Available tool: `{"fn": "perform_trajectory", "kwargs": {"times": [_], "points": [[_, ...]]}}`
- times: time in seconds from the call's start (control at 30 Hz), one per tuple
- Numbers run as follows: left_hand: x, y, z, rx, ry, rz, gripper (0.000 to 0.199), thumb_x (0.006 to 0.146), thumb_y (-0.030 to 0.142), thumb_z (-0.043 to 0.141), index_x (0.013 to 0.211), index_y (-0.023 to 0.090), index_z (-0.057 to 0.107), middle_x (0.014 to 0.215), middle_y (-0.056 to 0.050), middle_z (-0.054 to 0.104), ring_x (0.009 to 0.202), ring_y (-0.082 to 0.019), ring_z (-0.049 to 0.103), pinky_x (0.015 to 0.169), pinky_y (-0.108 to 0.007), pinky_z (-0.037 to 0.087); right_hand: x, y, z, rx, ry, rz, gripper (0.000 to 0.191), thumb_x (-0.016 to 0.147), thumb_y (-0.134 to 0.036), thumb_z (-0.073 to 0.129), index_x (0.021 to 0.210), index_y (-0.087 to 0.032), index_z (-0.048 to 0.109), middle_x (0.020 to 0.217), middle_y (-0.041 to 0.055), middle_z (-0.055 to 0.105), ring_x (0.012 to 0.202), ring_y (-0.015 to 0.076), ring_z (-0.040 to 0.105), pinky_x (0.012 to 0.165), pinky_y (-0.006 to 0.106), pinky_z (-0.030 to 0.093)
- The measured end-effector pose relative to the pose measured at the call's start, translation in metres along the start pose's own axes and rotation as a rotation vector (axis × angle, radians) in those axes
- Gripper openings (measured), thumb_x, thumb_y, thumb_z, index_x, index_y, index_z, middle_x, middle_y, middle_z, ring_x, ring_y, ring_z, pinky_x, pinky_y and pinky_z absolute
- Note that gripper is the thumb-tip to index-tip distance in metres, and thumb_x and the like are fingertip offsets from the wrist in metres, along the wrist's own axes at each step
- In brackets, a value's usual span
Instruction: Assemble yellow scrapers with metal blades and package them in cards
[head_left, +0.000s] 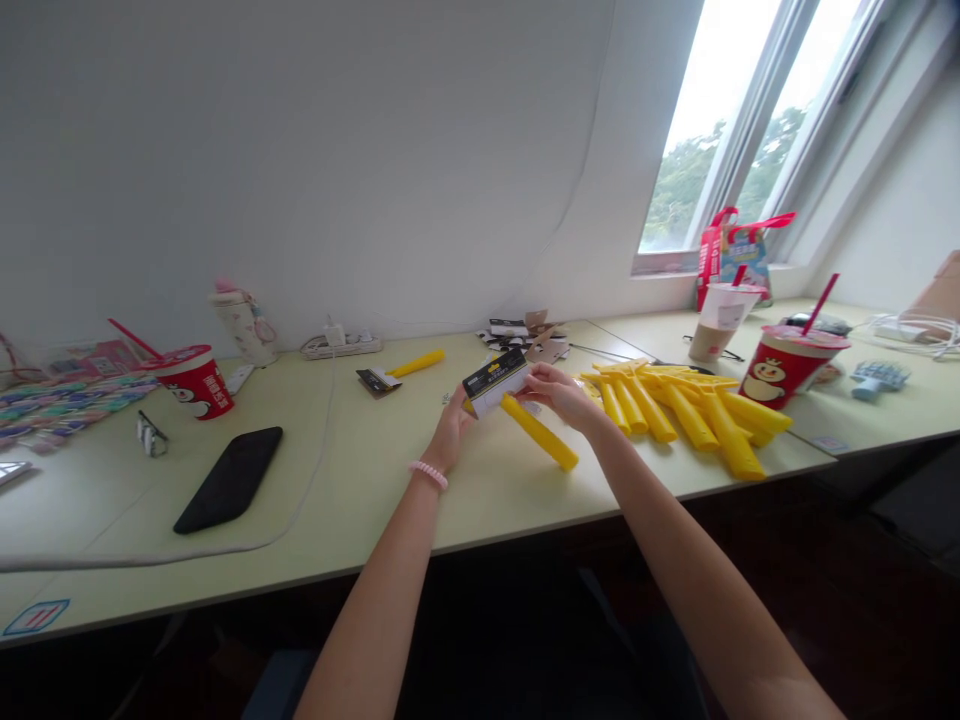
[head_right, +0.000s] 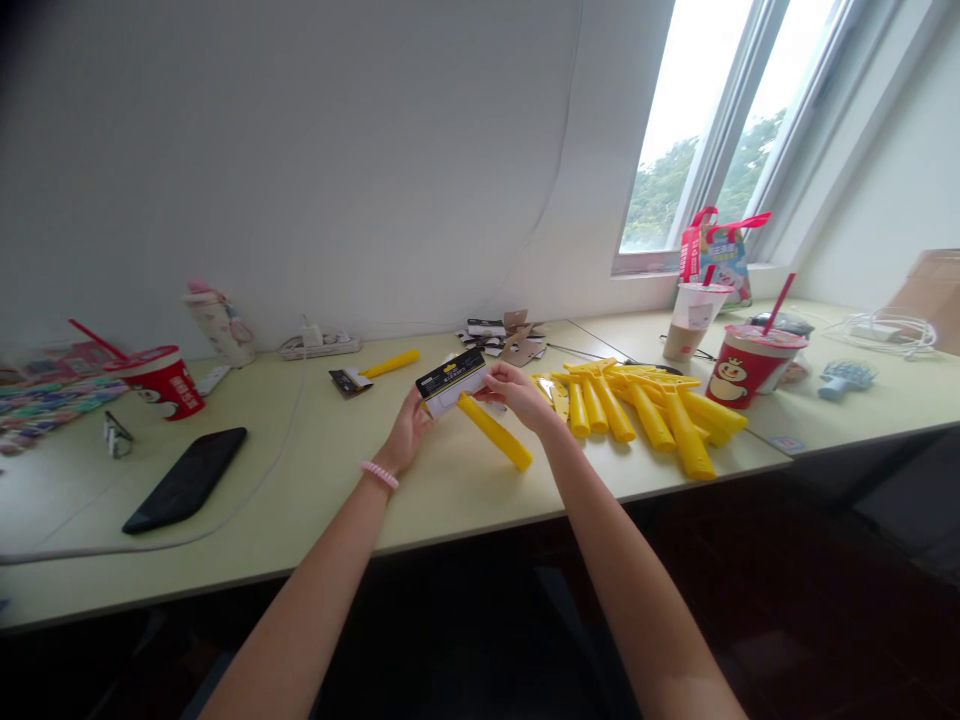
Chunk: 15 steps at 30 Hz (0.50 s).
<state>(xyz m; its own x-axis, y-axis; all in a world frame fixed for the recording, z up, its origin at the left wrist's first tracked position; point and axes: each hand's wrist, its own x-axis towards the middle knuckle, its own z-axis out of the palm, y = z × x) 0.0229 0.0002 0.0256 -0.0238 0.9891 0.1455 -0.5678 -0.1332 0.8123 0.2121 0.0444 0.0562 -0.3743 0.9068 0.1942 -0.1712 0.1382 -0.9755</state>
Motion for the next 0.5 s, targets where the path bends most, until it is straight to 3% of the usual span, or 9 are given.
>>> {"fn": "perform_trajectory", "kwargs": {"times": [0.1,0.23,0.3,0.4,0.5], "points": [[0.002,0.001,-0.002,0.057,-0.031,-0.034,0.047,0.072,0.055,0.054,0.094,0.013,0.063,0.098,-0.012,0.065,0.092,-0.023,0.060,0.075,-0.032,0.047,0.001,-0.002,-0.001,-0.114,0.003,-0.047,0.026,0.066,-0.038,0.067,0.076,-0.018,0.053,0.075,0.0012,0.060,0.069,0.0128,0.061,0.072,0.029,0.052],[0.003,0.000,-0.005,0.250,0.016,-0.018,0.052,0.059,0.033,0.073,0.106,0.016,0.058,0.085,-0.008,0.067,0.071,-0.016,0.062,0.064,-0.026,0.046,-0.003,-0.003,0.008,-0.304,0.037,-0.135,0.026,0.068,-0.038,0.064,0.080,-0.018,0.054,0.079,0.0027,0.060,0.073,0.0151,0.061,0.072,0.032,0.051],[0.003,-0.002,-0.007,0.302,0.013,-0.025,0.058,0.058,0.028,0.074,0.112,0.017,0.056,0.082,-0.007,0.068,0.067,-0.015,0.061,0.062,-0.026,0.046,-0.008,-0.002,0.013,-0.403,0.048,-0.182,0.030,0.070,-0.037,0.062,0.093,-0.019,0.055,0.091,0.0049,0.059,0.078,0.0163,0.061,0.071,0.032,0.051],[0.003,-0.003,-0.009,0.307,0.019,0.010,0.059,0.060,0.026,0.072,0.116,0.019,0.054,0.082,-0.007,0.068,0.064,-0.015,0.061,0.059,-0.025,0.045,-0.018,0.002,0.017,-0.569,0.027,-0.237,0.064,0.066,-0.035,0.066,0.124,-0.027,0.041,0.117,0.0086,0.051,0.090,0.0187,0.058,0.072,0.032,0.050],[0.005,-0.003,-0.010,0.278,0.057,0.047,0.061,0.061,0.023,0.071,0.119,0.022,0.052,0.081,-0.006,0.068,0.062,-0.014,0.061,0.056,-0.023,0.045,-0.024,0.010,0.014,-0.785,-0.011,-0.252,0.085,0.064,-0.031,0.069,0.136,-0.030,0.025,0.113,0.0080,0.053,0.090,0.0194,0.057,0.077,0.035,0.047]]}}
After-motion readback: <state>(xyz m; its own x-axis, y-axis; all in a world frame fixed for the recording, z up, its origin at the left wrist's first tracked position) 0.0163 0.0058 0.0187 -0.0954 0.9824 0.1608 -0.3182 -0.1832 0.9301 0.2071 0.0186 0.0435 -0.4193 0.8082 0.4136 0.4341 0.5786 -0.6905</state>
